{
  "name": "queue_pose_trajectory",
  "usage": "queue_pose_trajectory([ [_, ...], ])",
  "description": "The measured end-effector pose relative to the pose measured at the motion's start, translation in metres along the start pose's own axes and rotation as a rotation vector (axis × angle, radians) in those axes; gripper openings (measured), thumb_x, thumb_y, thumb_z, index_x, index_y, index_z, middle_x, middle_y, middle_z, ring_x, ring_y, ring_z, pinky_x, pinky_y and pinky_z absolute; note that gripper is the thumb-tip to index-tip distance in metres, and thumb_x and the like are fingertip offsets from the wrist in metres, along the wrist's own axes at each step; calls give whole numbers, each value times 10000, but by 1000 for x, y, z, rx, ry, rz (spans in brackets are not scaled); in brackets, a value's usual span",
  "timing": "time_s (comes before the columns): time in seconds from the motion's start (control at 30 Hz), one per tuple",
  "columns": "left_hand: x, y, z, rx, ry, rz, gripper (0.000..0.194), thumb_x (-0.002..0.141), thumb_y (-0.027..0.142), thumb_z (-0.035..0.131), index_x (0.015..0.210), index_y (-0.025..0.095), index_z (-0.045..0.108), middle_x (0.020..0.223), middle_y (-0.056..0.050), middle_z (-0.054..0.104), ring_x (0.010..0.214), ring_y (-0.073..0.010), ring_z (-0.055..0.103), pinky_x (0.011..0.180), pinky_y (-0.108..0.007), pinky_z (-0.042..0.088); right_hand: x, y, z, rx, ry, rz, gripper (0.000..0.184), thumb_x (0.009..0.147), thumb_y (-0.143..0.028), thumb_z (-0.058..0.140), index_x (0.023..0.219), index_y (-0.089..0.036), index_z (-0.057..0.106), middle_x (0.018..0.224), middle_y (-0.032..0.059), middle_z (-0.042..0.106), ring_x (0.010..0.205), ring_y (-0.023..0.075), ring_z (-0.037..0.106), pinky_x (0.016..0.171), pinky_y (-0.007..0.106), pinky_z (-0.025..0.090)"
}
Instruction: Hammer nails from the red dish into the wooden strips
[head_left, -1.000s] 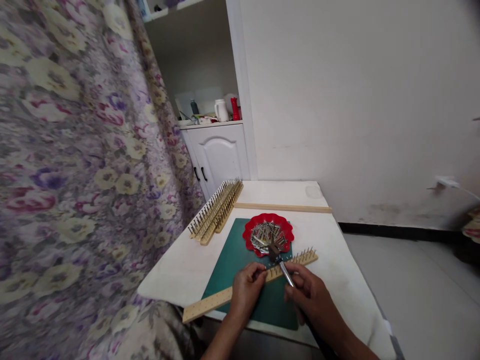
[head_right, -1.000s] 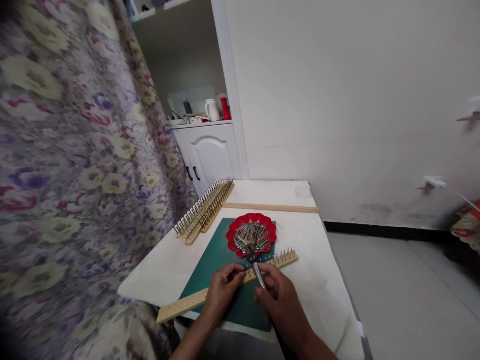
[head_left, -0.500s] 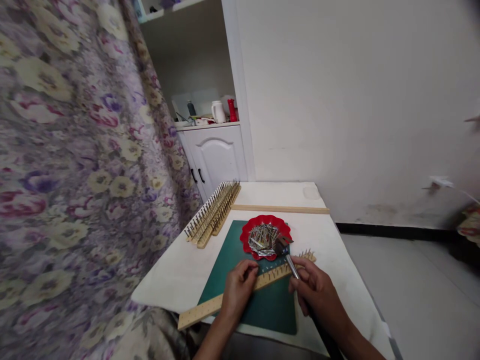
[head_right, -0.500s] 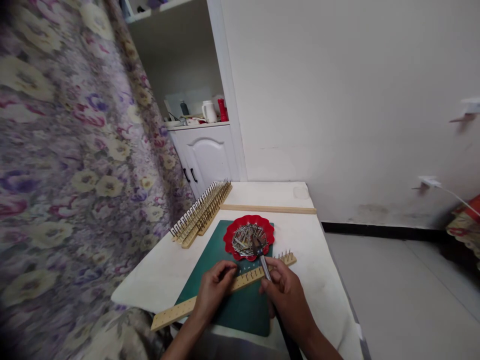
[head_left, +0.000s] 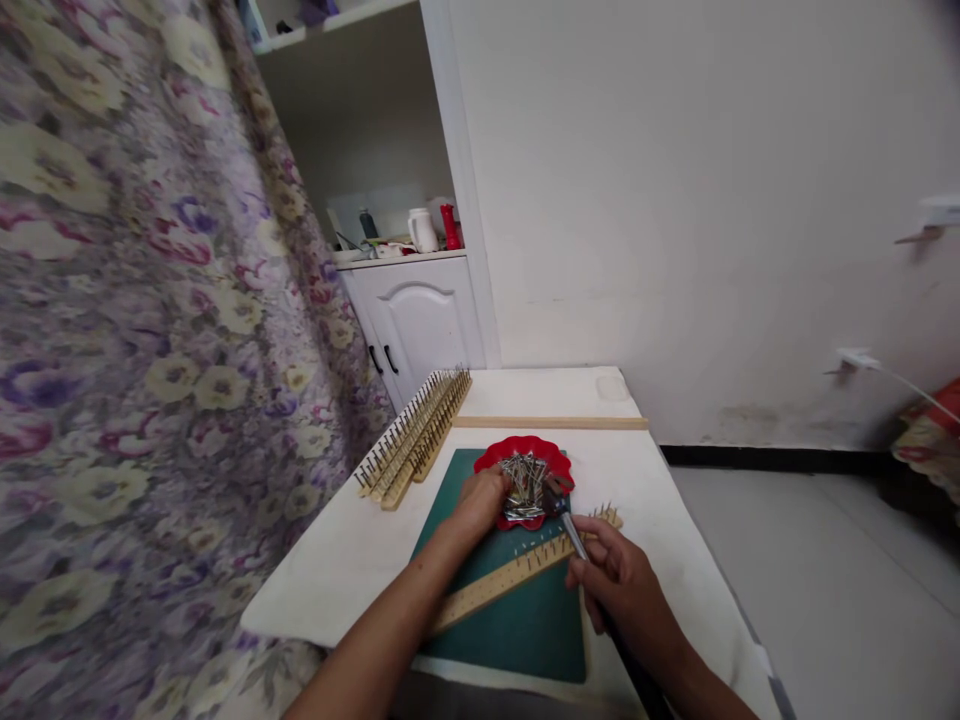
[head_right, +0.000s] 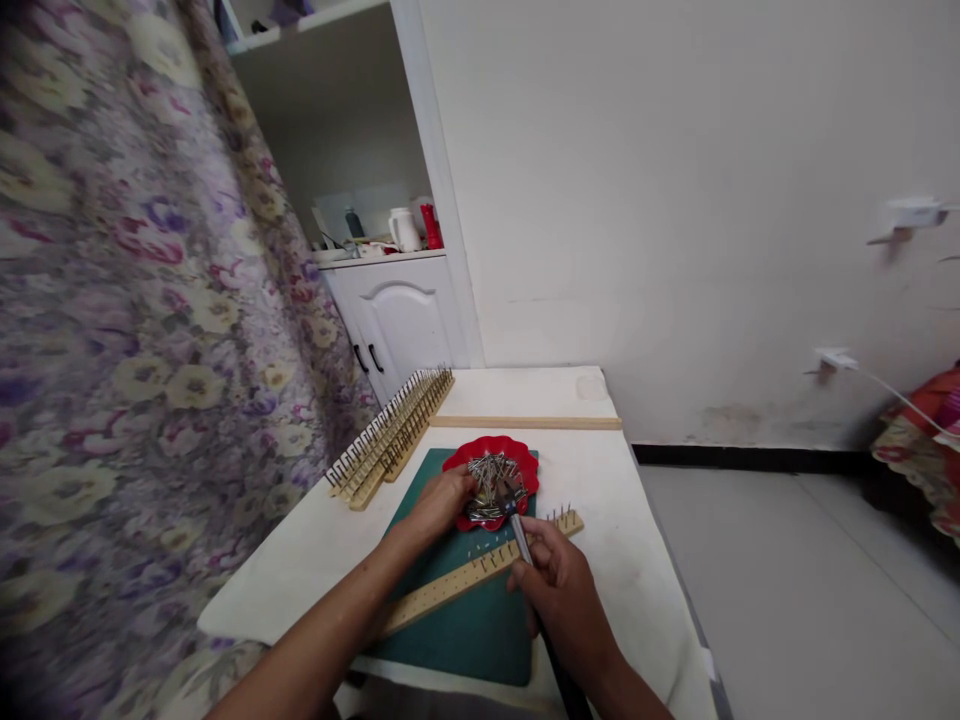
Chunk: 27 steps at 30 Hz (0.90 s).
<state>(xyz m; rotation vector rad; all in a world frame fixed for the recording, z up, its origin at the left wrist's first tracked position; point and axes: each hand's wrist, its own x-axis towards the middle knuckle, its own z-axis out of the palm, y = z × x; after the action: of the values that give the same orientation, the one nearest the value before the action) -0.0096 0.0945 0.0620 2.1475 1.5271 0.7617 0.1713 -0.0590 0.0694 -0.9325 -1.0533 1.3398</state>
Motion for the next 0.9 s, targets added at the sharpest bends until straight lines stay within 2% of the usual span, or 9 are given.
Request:
queue_pose_trajectory([
  [0.1,3,-4,6,49,-40,20,139,700,160,521,656,169,652,595,-27,631,560,-168,541,565,-253,338,1,0,0,3,0,-8,349,794,-279,609,1116,-169,534,617,-43,596,323,32,403,290,127,302],
  [0.23,5,-6,7,120,-87,57,142,732,194,530,665,170,653,640,-53,649,614,-195,570,611,-276,371,2,2,-1,-1,7,-11,360,794,-282,607,1124,-165,527,622,-40,606,312,31,404,289,131,300],
  [0.47,3,-1,-1,276,-188,124,227,822,196,436,784,136,652,865,-105,677,763,-220,603,697,-302,405,2,9,-6,-11,6,-23,368,784,-298,616,1119,-172,531,622,-43,611,292,31,402,288,141,296],
  [0.57,1,1,-5,319,-212,101,245,832,191,410,813,145,650,826,-96,679,738,-215,599,678,-296,402,3,9,-6,-20,14,-26,354,792,-288,603,1117,-171,529,626,-43,609,286,25,397,293,139,278],
  [0.7,-1,2,-7,314,-195,123,224,806,161,418,782,165,641,779,-84,661,700,-215,583,640,-295,387,4,9,-5,-26,6,-33,352,795,-288,598,1116,-163,526,616,-46,605,279,20,390,299,137,255],
  [0.9,-15,10,-15,205,-49,256,158,771,125,448,773,189,593,777,-56,610,704,-187,545,636,-269,371,6,11,-5,-15,24,-50,395,783,-311,615,1130,-155,511,625,-39,611,277,23,382,300,147,263],
])
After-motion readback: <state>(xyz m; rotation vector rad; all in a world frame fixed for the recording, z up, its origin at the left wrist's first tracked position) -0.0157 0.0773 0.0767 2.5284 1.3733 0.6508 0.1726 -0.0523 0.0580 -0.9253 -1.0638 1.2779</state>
